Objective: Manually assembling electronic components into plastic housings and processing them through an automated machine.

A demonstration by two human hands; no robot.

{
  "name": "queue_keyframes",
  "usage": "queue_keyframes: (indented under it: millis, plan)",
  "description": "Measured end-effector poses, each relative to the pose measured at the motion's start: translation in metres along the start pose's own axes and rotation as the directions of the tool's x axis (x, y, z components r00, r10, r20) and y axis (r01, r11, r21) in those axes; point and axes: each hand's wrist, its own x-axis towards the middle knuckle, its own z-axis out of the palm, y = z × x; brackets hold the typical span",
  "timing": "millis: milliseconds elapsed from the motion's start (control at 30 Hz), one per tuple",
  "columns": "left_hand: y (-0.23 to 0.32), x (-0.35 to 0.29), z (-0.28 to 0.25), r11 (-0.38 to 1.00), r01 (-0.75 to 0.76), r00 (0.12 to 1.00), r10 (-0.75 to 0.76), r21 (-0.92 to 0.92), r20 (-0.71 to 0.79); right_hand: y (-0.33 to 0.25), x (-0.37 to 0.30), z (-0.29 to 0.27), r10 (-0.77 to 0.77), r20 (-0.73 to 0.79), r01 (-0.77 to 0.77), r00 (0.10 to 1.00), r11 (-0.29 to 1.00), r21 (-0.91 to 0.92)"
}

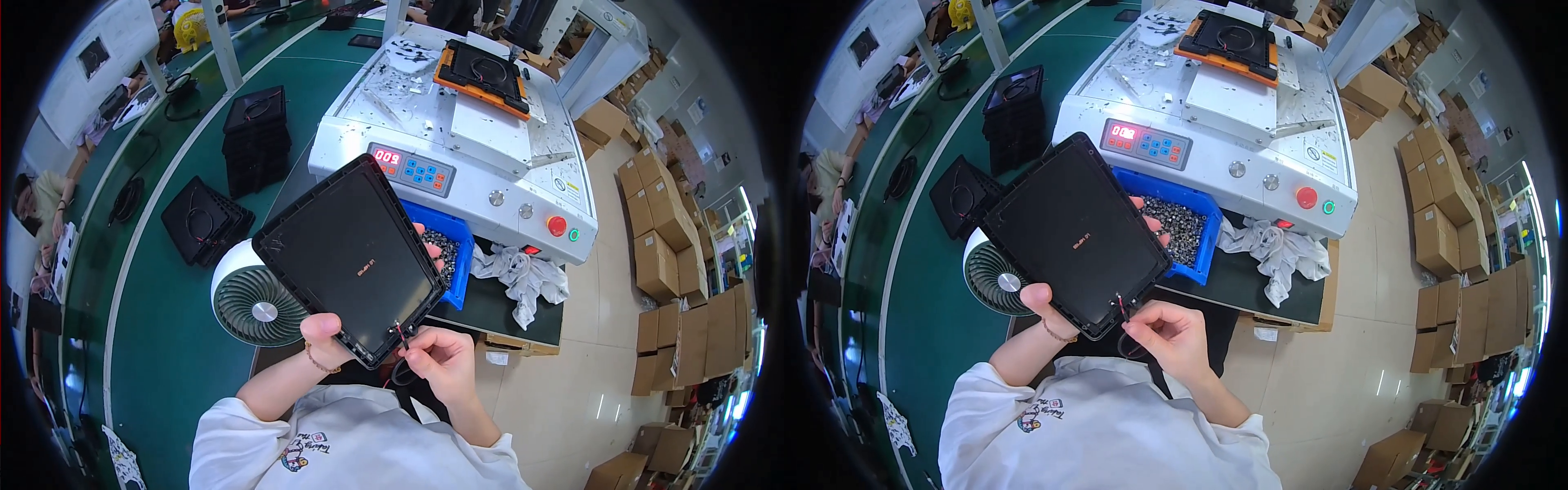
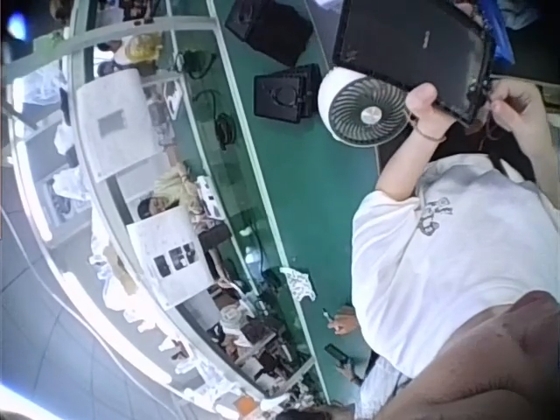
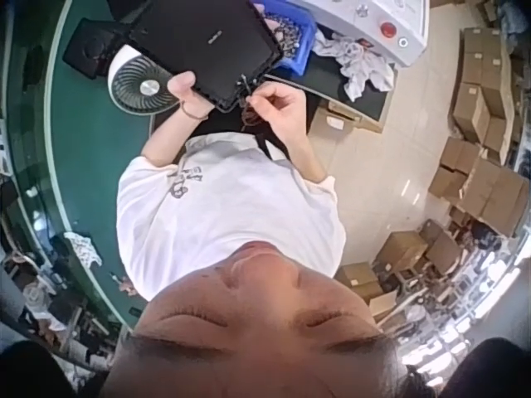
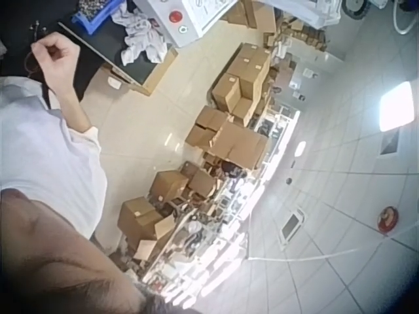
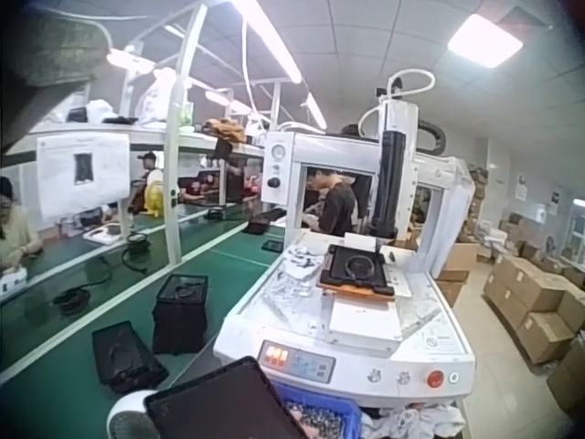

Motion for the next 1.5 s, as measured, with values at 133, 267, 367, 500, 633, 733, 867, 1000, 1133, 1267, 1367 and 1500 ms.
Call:
queue_keyframes:
  millis: [133,267,367,500,633,733,867,1000,1133,1267,1367,1500]
  plan:
    - [-0.004,-0.002,-0.001,0.996,0.071,0.995,-0.067,-0.062,0.072,0.008,-0.003,0.001,0.044,-0.068,-0.040,0.997,0.997,0.063]
    - [0.000,-0.005,0.001,0.989,0.140,0.990,-0.140,-0.040,0.016,0.009,-0.003,-0.004,0.055,-0.120,-0.051,0.991,0.998,0.042]
    - [-0.004,-0.005,0.001,0.983,0.163,0.986,-0.165,0.090,0.023,0.013,-0.003,-0.005,0.076,-0.108,-0.066,0.991,0.993,0.101]
    - [-0.007,-0.007,-0.007,0.988,0.119,0.992,-0.123,0.103,0.030,0.015,0.000,-0.008,0.118,-0.064,-0.106,0.991,0.980,0.167]
    - [-0.009,-0.010,-0.004,0.986,0.161,0.986,-0.160,0.041,-0.047,0.014,0.006,0.001,-0.037,-0.139,0.029,0.990,0.998,-0.056]
    - [-0.013,-0.011,-0.011,0.987,0.154,0.988,-0.154,0.048,-0.004,0.025,0.005,-0.004,-0.090,-0.128,0.083,0.988,0.995,-0.063]
    - [-0.014,-0.012,-0.011,0.987,0.158,0.987,-0.157,0.028,-0.025,0.035,0.009,-0.008,-0.111,-0.146,0.116,0.983,0.993,0.029]
    - [-0.013,-0.011,-0.007,0.994,0.094,0.992,-0.098,-0.057,-0.075,0.029,0.015,-0.010,-0.068,-0.057,0.076,0.996,0.987,0.144]
    - [-0.013,-0.012,-0.006,0.996,0.078,0.994,-0.080,-0.043,-0.068,0.023,0.019,-0.015,-0.097,0.018,0.094,0.995,0.984,0.150]
    - [-0.012,-0.014,-0.002,0.992,0.008,0.999,-0.014,-0.129,-0.043,0.022,0.019,-0.019,-0.076,0.118,0.059,0.990,0.988,0.143]
    - [-0.005,-0.015,0.008,0.998,-0.044,0.997,0.042,-0.035,-0.057,0.024,0.025,-0.016,-0.143,0.142,0.124,0.979,0.983,0.133]
    - [0.027,-0.022,0.012,0.974,-0.140,0.961,0.177,0.177,-0.214,0.017,0.039,-0.020,-0.208,0.241,0.206,0.948,0.978,0.031]
